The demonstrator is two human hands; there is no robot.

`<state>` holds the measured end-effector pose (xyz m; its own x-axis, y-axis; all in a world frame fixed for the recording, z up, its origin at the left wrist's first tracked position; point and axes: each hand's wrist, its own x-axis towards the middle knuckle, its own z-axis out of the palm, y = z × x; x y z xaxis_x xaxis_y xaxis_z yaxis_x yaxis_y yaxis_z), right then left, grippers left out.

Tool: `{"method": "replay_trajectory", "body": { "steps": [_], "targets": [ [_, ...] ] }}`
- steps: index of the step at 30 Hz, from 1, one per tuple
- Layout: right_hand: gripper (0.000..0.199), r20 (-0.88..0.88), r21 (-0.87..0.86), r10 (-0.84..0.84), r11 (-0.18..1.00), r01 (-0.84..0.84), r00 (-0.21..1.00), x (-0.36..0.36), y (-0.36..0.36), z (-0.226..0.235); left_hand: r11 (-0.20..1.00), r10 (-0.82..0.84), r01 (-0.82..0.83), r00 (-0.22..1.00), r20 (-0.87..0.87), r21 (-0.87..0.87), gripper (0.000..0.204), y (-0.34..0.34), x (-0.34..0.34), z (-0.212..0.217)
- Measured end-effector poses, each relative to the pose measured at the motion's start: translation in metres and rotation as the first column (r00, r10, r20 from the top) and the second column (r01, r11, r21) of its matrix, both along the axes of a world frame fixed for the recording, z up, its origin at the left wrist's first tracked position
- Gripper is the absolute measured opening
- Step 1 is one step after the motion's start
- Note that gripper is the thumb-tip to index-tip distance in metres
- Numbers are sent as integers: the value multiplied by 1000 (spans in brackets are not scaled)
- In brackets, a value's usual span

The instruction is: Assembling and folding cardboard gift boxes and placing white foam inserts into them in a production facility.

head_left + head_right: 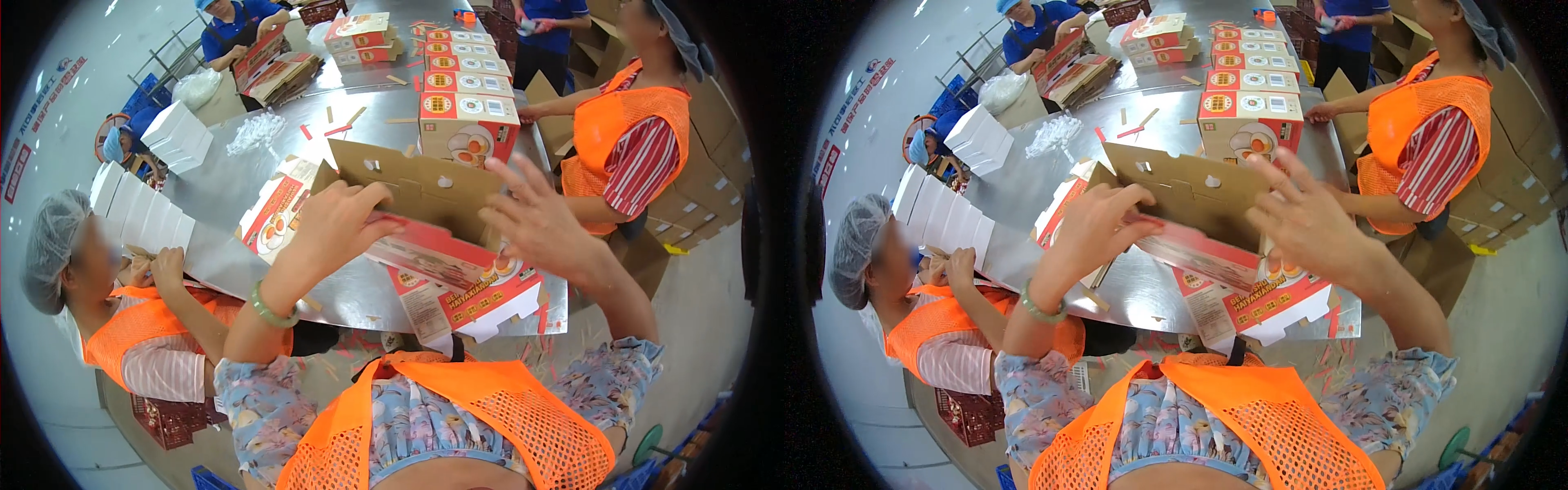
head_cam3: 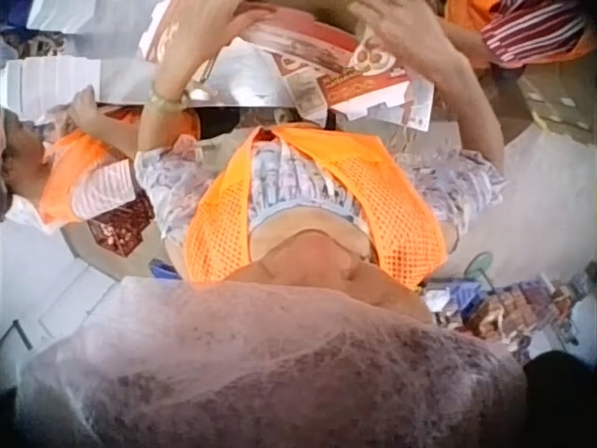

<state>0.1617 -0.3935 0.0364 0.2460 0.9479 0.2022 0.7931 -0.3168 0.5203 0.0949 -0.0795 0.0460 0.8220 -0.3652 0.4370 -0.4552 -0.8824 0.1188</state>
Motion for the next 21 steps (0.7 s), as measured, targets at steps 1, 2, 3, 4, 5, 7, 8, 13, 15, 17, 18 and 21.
{"method": "replay_trajectory", "body": {
  "steps": [1, 2, 3, 4, 5, 7, 8, 13, 15, 17, 18, 21],
  "targets": [
    [41, -88, 73, -17, 997, 23, 996, -6, 7, -5, 999, 30, -32, 995, -91, -16, 25, -4, 9, 1],
    [49, -176, 145, -25, 988, 51, 984, -7, 12, -11, 997, 59, -65, 982, -182, -28, 27, -5, 13, 1],
    [61, -156, 178, -49, 981, 77, 987, 1, 11, -20, 980, 47, -94, 965, -256, -176, 29, -4, 14, 2],
    [61, -150, 182, -45, 981, 72, 988, 3, 9, -25, 980, 51, -96, 967, -251, -172, 29, -3, 12, 3],
    [57, -179, 184, -67, 978, 100, 982, 1, 8, -27, 974, 74, -131, 954, -291, -182, 30, -3, 9, 5],
    [53, -212, 193, -75, 974, 117, 974, -2, 9, -30, 967, 111, -179, 936, -334, -182, 30, 3, 1, 6],
    [49, -257, 239, -27, 967, 91, 966, -2, 9, -30, 961, 107, -181, 940, -323, -208, 27, 8, -1, 5],
    [42, -558, 360, 60, 916, 176, 827, -8, -2, -35, 930, 286, -315, 944, -165, -191, 24, 58, -5, -25],
    [44, -638, 397, 89, 889, 228, 765, -9, -4, -31, 914, 200, -241, 968, -155, -325, 24, 74, -4, -44],
    [49, -693, 437, 115, 852, 288, 712, -11, 0, -25, 876, 101, -151, 986, -132, -459, 24, 82, -10, -52],
    [49, -693, 432, 106, 853, 293, 713, -12, 0, -29, 812, 90, -158, 985, -148, -561, 23, 80, -11, -58],
    [52, -787, 497, 192, 761, 418, 587, -16, 2, -49, 707, 55, -145, 987, -151, -692, 19, 65, -16, -64]
  ]
}}
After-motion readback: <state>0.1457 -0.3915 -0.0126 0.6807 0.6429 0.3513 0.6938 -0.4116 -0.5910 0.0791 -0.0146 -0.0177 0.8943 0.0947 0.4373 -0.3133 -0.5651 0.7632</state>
